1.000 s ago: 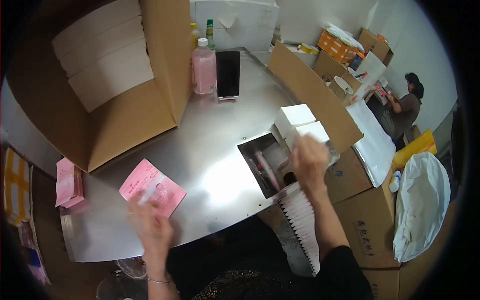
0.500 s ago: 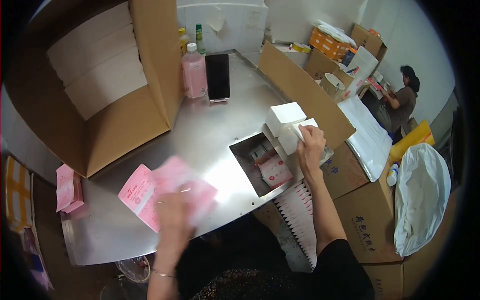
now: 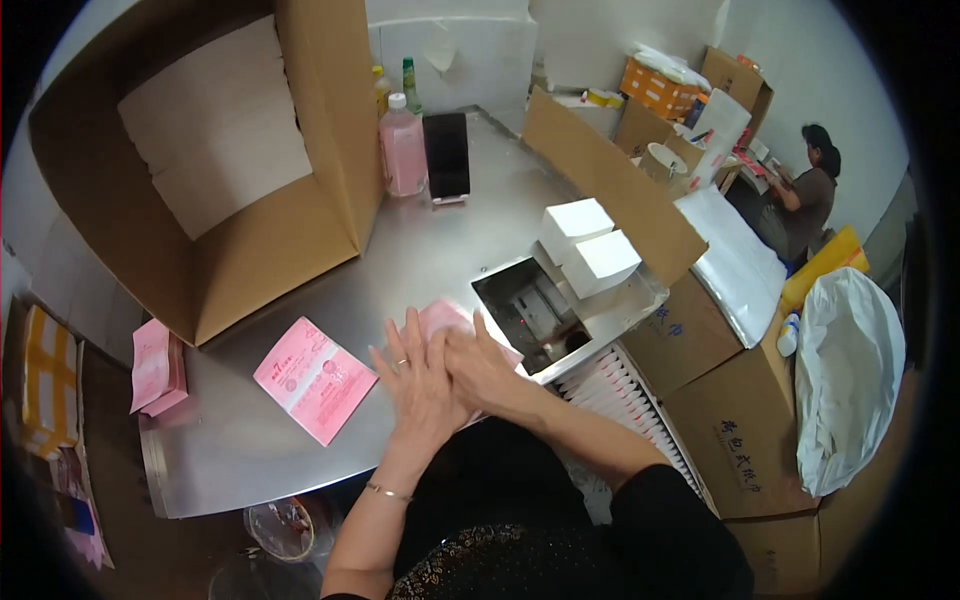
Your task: The recorder is packing small individual wallet-style tissue packs into boxes and then organizing those boxes into larger cardboard cartons.
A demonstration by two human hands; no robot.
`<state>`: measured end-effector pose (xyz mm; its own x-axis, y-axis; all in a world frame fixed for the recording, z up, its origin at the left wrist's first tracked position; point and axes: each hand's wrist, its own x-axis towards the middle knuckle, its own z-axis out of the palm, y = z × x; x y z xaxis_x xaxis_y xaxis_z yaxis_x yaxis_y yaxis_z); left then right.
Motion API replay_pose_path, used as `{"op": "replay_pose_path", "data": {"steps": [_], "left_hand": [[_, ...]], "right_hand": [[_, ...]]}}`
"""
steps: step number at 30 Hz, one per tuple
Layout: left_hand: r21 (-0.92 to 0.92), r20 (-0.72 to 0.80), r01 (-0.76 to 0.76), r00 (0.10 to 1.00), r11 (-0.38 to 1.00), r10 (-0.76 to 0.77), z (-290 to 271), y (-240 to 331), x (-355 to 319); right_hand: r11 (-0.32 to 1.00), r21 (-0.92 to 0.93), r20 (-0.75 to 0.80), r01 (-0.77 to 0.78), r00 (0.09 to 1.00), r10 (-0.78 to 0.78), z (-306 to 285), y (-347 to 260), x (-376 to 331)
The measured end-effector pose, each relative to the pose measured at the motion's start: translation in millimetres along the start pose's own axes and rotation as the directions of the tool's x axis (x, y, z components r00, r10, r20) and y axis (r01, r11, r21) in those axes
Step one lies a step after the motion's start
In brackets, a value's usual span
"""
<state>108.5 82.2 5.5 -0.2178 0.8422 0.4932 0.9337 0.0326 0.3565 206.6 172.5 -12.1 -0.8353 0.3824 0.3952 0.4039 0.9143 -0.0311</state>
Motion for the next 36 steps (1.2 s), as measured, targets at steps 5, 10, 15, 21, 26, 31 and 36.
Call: {"op": "replay_pose_path", "data": {"steps": [5,10,15,21,26,31,36], "left_hand": [[0.133,0.070,-0.198,0.979,0.971,0.190,-2.7,-19.3,-11.8],[0.079,0.268,0.001,0.963,0.997,-0.022,-17.0,8.6,-7.3],[0.151,0.055,-0.184,0.983,0.971,0.177,-10.1,1.2,-1.8],[0.046,0.090,-0.210,0.975,0.977,0.205,-8.2,-8.4,0.7],[0.056,0.198,-0.189,0.964,0.980,0.175,-8.6,-3.5,-1.4],[-0.027,0.195,-0.149,0.969,0.988,0.152,-2.0,-7.5,-0.7],[-0.165,0.185,-0.200,0.956,0.966,0.229,1.9,-9.0,-7.7]], "right_hand": [[0.966,0.075,-0.291,-0.246,0.921,0.257,-58.7,63.9,-32.5],[0.779,-0.333,-0.526,-0.532,0.790,0.315,-70.9,146.0,-51.9],[0.761,-0.260,-0.430,-0.594,0.777,0.460,-63.8,162.9,-52.3],[0.811,-0.113,-0.467,-0.573,0.752,0.466,-61.7,171.4,-60.5],[0.814,-0.051,-0.403,-0.579,0.757,0.514,-72.6,167.2,-58.4],[0.822,-0.046,-0.444,-0.567,0.749,0.492,-69.7,170.6,-68.2],[0.933,-0.153,-0.528,-0.326,0.825,0.202,-66.6,146.6,-55.0]]}}
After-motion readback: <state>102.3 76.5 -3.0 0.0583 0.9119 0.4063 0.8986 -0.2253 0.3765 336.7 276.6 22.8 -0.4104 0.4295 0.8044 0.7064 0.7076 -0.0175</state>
